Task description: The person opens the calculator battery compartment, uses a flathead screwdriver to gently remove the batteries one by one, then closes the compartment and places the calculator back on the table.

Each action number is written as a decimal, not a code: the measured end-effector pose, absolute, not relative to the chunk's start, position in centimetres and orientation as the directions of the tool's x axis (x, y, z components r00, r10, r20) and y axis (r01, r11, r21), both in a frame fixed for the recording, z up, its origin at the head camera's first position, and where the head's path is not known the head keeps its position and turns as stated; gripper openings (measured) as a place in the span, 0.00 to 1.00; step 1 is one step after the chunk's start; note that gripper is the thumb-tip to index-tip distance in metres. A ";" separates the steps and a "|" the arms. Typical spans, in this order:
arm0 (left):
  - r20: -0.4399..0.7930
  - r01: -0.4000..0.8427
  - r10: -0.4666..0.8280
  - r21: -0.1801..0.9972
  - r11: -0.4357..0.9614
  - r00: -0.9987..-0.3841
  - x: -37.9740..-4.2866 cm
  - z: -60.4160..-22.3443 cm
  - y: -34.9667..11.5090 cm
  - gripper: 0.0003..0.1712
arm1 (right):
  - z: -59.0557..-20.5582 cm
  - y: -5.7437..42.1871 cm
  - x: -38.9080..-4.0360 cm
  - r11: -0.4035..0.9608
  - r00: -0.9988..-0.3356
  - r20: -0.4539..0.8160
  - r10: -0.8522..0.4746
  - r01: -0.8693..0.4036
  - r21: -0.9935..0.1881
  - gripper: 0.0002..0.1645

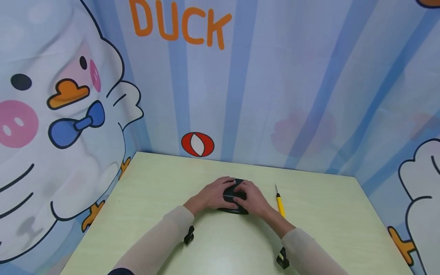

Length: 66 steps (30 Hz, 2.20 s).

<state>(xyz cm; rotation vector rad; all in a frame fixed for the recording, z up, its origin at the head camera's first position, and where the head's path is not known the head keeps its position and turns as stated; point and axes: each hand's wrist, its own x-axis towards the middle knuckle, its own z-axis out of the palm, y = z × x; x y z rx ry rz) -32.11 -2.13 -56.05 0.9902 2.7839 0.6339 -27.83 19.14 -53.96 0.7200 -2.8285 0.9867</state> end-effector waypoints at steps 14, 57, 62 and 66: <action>0.029 0.579 0.625 0.413 0.703 -0.780 -32.3 -56.3 -2.0 0.55 | -54.3 19.0 -27.6 0.675 -0.866 0.248 -0.433 -0.495 -0.547 0.10; 0.021 0.563 0.618 0.439 0.700 -0.786 -32.0 -56.1 -1.8 0.56 | -55.2 18.7 -27.5 0.663 -0.890 0.240 -0.389 -0.451 -0.597 0.11; 0.029 0.565 0.619 0.441 0.697 -0.785 -32.1 -56.0 -1.9 0.56 | -55.2 18.6 -27.4 0.665 -0.890 0.255 -0.378 -0.453 -0.593 0.11; 0.035 0.565 0.618 0.449 0.692 -0.786 -32.0 -56.2 -2.0 0.55 | -55.4 18.6 -27.1 0.657 -0.888 0.274 -0.369 -0.458 -0.599 0.12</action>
